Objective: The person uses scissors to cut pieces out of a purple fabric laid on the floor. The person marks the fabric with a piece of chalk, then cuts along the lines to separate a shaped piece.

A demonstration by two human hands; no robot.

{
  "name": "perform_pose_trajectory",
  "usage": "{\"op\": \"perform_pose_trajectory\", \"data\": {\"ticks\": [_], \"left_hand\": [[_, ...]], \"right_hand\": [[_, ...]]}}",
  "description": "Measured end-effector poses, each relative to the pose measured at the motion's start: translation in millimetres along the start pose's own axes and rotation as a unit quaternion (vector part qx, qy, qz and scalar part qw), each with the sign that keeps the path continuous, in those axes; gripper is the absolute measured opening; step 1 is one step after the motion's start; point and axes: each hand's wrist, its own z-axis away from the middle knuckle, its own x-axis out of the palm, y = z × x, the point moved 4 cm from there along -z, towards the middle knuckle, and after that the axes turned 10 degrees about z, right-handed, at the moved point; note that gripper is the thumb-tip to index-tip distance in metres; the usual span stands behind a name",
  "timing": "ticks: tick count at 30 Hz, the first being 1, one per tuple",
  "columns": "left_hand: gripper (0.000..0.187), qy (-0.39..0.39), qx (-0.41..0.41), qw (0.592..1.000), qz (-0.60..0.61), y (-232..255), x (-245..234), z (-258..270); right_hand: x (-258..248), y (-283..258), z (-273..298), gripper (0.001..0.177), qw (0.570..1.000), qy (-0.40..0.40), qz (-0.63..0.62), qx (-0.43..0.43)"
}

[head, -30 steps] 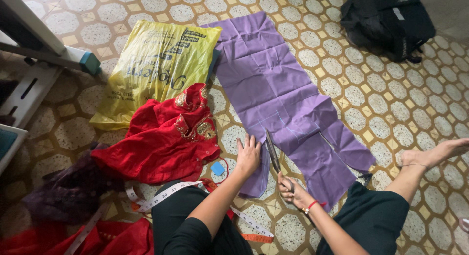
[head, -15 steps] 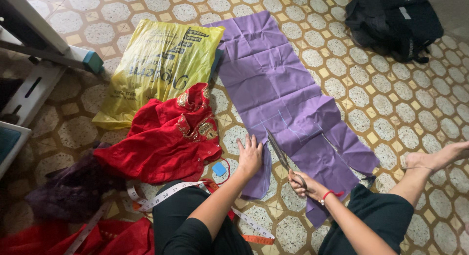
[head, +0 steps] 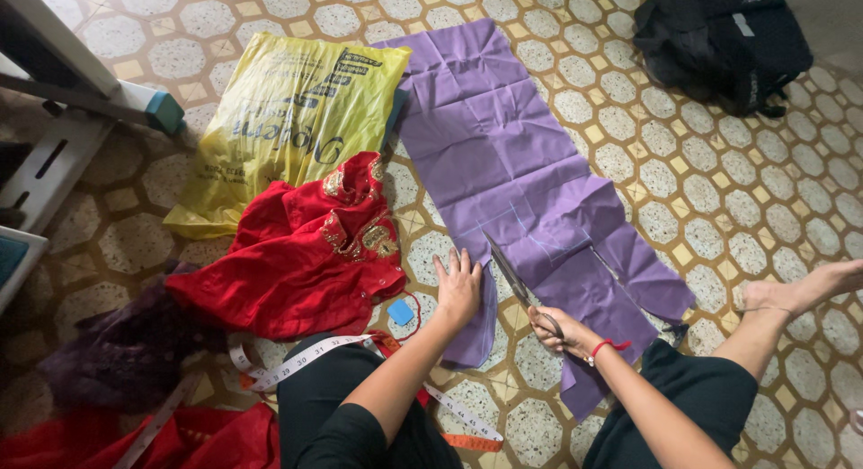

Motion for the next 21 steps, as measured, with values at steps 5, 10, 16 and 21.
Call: {"op": "perform_pose_trajectory", "data": {"ticks": [5, 10, 16, 21], "left_hand": [[0.057, -0.004, -0.006, 1.000, -0.006, 0, 3, -2], [0.056, 0.004, -0.003, 1.000, -0.015, 0, 3, 0], [0.058, -0.002, -0.003, 1.000, -0.018, 2, -1, 2], [0.059, -0.001, -0.002, 1.000, -0.014, 3, -7, 6]], "right_hand": [[4, 2, -8, 0.050, 1.000, 0.005, -0.021, 0.009], [6, -5, -13, 0.049, 1.000, 0.010, -0.022, 0.017], [6, -7, -11, 0.047, 1.000, 0.020, -0.020, 0.011], [7, -7, -12, 0.035, 1.000, 0.001, -0.028, 0.000]]}}
